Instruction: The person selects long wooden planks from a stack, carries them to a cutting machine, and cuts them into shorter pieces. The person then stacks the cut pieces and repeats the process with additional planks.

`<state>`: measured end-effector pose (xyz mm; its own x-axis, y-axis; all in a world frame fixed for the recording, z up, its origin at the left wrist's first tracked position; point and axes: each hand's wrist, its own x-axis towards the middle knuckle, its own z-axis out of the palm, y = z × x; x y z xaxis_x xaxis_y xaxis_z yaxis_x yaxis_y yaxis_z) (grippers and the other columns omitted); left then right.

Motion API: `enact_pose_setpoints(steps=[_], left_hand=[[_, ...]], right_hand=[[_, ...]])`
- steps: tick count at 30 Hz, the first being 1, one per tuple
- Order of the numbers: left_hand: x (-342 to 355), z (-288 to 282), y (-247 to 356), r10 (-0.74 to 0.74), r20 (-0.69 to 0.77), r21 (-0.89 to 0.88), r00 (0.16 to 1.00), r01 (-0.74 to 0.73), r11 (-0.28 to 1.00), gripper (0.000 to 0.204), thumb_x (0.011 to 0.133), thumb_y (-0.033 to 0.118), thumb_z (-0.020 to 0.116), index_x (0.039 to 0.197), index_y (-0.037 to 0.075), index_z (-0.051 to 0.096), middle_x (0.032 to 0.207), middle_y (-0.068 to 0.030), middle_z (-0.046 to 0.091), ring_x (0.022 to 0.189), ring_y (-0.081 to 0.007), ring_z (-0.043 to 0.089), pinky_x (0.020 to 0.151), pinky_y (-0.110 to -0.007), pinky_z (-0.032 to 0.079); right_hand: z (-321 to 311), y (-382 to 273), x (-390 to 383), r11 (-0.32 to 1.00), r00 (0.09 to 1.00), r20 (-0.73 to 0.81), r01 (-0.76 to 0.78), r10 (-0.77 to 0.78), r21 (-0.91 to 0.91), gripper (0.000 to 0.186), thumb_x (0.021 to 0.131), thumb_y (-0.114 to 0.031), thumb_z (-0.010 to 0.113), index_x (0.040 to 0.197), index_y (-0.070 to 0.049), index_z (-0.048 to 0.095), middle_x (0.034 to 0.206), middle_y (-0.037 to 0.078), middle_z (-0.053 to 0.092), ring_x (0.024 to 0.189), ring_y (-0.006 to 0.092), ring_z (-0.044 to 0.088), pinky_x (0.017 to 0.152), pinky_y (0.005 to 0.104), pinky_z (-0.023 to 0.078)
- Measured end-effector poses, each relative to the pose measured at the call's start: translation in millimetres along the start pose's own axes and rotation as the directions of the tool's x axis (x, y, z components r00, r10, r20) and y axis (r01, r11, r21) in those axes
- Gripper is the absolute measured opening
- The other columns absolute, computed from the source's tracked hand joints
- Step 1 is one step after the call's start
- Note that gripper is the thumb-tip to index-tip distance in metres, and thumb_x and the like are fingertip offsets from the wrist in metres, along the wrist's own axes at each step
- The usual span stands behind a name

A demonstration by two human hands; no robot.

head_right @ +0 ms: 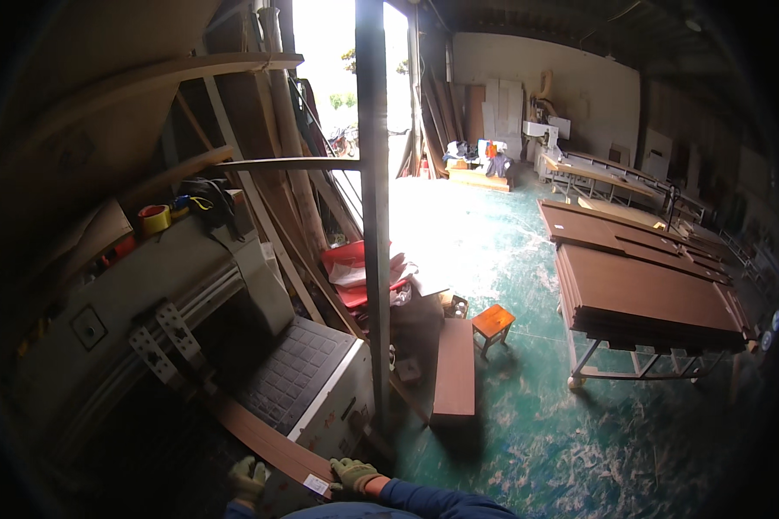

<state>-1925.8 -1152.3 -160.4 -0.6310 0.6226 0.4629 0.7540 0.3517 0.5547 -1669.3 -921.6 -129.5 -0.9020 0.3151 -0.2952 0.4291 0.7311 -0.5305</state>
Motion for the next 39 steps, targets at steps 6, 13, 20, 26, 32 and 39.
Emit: enact_pose_setpoints(steps=[6,13,20,26,32,39], left_hand=[[121,40,-24,-0.049,0.237,0.282,0.97,-0.02,0.959,0.072,0.088,0.053,0.067,0.137,0.001,0.062,0.143,-0.0252,0.058,0.137,-0.0474,0.047,0.118,-0.058,0.032],[122,75,-44,-0.182,0.312,0.236,0.932,0.11,0.966,0.088,0.089,0.058,0.06,0.149,-0.005,0.053,0.159,-0.0299,0.043,0.153,-0.0447,0.031,0.13,-0.058,0.013],[137,90,-46,-0.055,0.205,0.325,0.977,-0.015,0.946,0.081,0.083,0.054,0.064,0.142,-0.002,0.056,0.151,-0.0262,0.051,0.146,-0.0433,0.04,0.127,-0.057,0.021],[131,110,-54,0.01,0.042,0.388,0.999,-0.025,0.921,0.074,0.077,0.058,0.071,0.128,0.004,0.066,0.141,-0.0229,0.061,0.136,-0.0413,0.052,0.12,-0.06,0.033],[131,111,-57,0.018,0.013,0.384,1.0,-0.022,0.923,0.075,0.078,0.059,0.071,0.129,0.005,0.067,0.14,-0.0224,0.063,0.135,-0.0407,0.053,0.122,-0.059,0.03],[130,102,-55,0.041,0.062,0.417,0.997,-0.063,0.907,0.075,0.08,0.056,0.072,0.133,0.002,0.066,0.139,-0.0239,0.063,0.131,-0.0414,0.055,0.12,-0.059,0.033]], right_hand=[[-2,-26,31,0.994,0.993,0.051,-0.106,0.107,-0.025,0.073,0.094,-0.061,0.064,0.146,-0.013,0.045,0.137,0.024,0.061,0.126,0.0439,0.062,0.104,0.0548,0.049],[-9,-46,37,0.97,0.975,0.052,-0.221,0.217,0.097,0.067,0.096,-0.058,0.062,0.137,-0.007,0.052,0.131,0.029,0.064,0.124,0.048,0.062,0.104,0.052,0.049],[-29,-51,49,0.949,0.949,0.19,-0.28,0.251,0.143,0.073,0.093,-0.056,0.067,0.143,-0.005,0.055,0.135,0.027,0.066,0.128,0.0426,0.064,0.104,0.047,0.051],[-23,-29,64,0.941,0.945,0.261,-0.257,0.197,0.218,0.095,0.089,-0.065,0.072,0.159,-0.007,0.043,0.144,0.025,0.062,0.134,0.0413,0.061,0.111,0.0435,0.048],[21,16,84,0.95,0.966,0.236,-0.167,0.104,0.263,0.092,0.089,-0.067,0.072,0.155,-0.008,0.045,0.137,0.022,0.068,0.127,0.0368,0.065,0.105,0.0419,0.051],[22,10,85,0.921,0.974,0.147,-0.213,0.173,0.327,0.073,0.1,-0.067,0.056,0.137,-0.005,0.065,0.127,0.025,0.072,0.124,0.0409,0.066,0.103,0.0448,0.05]])
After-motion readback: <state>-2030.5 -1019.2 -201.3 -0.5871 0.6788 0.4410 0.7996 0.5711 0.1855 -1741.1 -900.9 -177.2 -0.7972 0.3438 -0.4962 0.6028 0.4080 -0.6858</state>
